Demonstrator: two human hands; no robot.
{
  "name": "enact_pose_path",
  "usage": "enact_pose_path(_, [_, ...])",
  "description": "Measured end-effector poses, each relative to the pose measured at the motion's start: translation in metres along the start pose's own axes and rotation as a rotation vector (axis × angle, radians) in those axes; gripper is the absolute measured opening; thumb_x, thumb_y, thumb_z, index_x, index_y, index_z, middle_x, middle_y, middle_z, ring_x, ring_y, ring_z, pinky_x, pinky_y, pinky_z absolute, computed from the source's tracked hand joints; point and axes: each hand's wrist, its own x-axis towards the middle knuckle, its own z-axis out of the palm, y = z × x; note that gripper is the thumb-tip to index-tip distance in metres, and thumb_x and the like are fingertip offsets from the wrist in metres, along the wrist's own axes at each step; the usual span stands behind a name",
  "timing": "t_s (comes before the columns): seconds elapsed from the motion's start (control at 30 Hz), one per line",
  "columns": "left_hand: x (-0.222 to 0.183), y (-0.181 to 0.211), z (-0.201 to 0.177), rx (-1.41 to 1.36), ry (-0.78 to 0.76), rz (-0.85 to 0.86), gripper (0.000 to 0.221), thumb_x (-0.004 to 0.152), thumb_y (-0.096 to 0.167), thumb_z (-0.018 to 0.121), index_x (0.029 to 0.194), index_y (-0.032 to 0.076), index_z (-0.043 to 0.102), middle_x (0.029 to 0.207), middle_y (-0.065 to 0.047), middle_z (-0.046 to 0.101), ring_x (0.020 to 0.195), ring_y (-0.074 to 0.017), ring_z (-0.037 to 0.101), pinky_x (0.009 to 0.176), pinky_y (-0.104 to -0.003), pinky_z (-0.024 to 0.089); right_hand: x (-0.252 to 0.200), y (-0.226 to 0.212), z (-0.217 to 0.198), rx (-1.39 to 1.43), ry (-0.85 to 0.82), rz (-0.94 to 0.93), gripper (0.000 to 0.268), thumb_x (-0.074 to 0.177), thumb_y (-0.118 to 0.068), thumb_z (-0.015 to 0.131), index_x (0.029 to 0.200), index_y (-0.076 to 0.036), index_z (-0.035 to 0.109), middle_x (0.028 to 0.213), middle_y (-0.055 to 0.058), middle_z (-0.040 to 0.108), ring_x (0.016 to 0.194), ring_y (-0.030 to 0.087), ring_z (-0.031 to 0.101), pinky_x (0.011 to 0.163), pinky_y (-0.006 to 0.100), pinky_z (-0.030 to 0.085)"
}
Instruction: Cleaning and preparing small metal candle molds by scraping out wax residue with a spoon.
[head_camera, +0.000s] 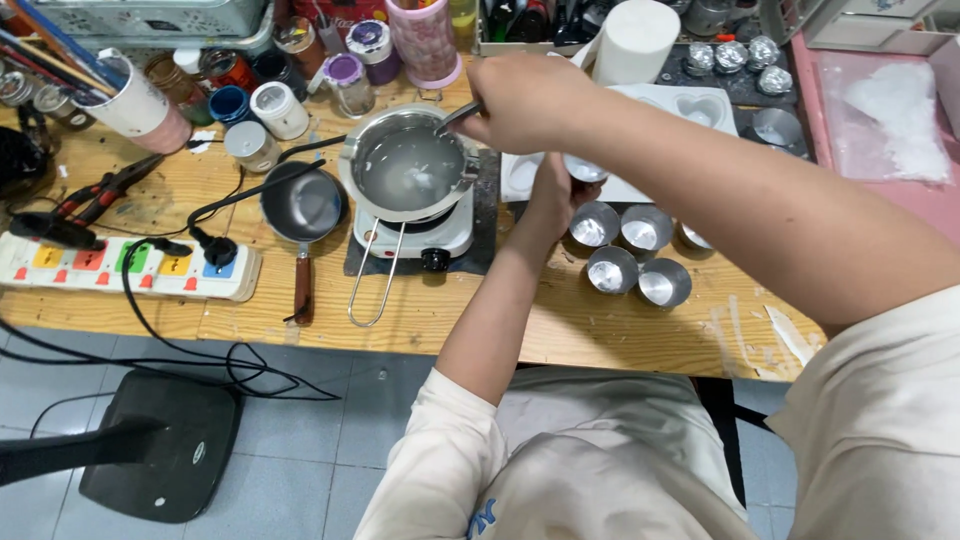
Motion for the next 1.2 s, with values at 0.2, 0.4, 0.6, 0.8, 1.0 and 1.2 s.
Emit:
enact_pose_path(0.2, [-0.03,0.017,0.011,-0.068,-0.232,0.079,0.046,0.107,0.049,0.038,0.125,0.013,0.059,0.106,-0.001,0.067,0.094,-0.0125,0.065,0.071,-0.031,0.058,-0.07,0.044,-0.048,0.351,0.169,-0.082,0.025,0.104,-0.025,0.064,0.109,0.0,0.062,0.091,0.023,0.07,0.083,0.04,0.068,0.07,0.049,0.051])
enact_pose_path(0.4, [-0.047,0.025,0.022,-0.092,-0.419,0.288,0.056,0.104,0.042,0.029,0.131,0.007,0.062,0.117,-0.009,0.072,0.104,-0.0151,0.067,0.078,-0.03,0.055,-0.155,0.061,-0.054,0.154,0.252,0.141,0.024,0.109,-0.022,0.062,0.113,0.0,0.058,0.083,0.023,0.069,0.079,0.045,0.067,0.066,0.055,0.051])
enact_pose_path(0.6, [-0.05,0.019,0.027,-0.062,-0.403,0.474,0.048,0.106,0.039,0.027,0.126,0.008,0.058,0.118,-0.01,0.07,0.115,-0.0182,0.066,0.097,-0.034,0.054,-0.168,0.067,-0.008,-0.002,0.137,0.197,0.013,0.099,-0.011,0.056,0.101,0.001,0.058,0.074,0.022,0.069,0.068,0.044,0.069,0.055,0.053,0.053])
enact_pose_path(0.8, [-0.037,0.01,0.025,-0.057,-0.305,0.561,0.042,0.115,0.04,0.032,0.125,0.008,0.057,0.121,-0.007,0.064,0.114,-0.0163,0.062,0.1,-0.032,0.051,-0.162,0.062,0.006,-0.199,0.19,0.205,0.013,0.09,-0.005,0.061,0.102,0.002,0.058,0.078,0.02,0.071,0.066,0.035,0.073,0.051,0.044,0.056])
enact_pose_path(1.0, [-0.037,0.007,0.024,0.051,-0.279,0.593,0.044,0.115,0.042,0.03,0.125,0.009,0.057,0.12,-0.006,0.062,0.111,-0.0146,0.062,0.098,-0.03,0.052,-0.152,0.057,0.019,-0.357,0.304,0.085,0.025,0.084,-0.005,0.063,0.107,0.004,0.061,0.08,0.015,0.071,0.061,0.027,0.074,0.045,0.035,0.055])
enact_pose_path(1.2, [-0.046,0.012,0.026,0.029,-0.278,0.549,0.051,0.116,0.042,0.027,0.128,0.004,0.06,0.119,-0.009,0.065,0.112,-0.0167,0.063,0.099,-0.033,0.052,-0.159,0.058,0.007,-0.314,0.266,0.009,0.025,0.083,-0.005,0.065,0.107,0.0,0.061,0.078,0.011,0.069,0.06,0.027,0.073,0.043,0.036,0.054])
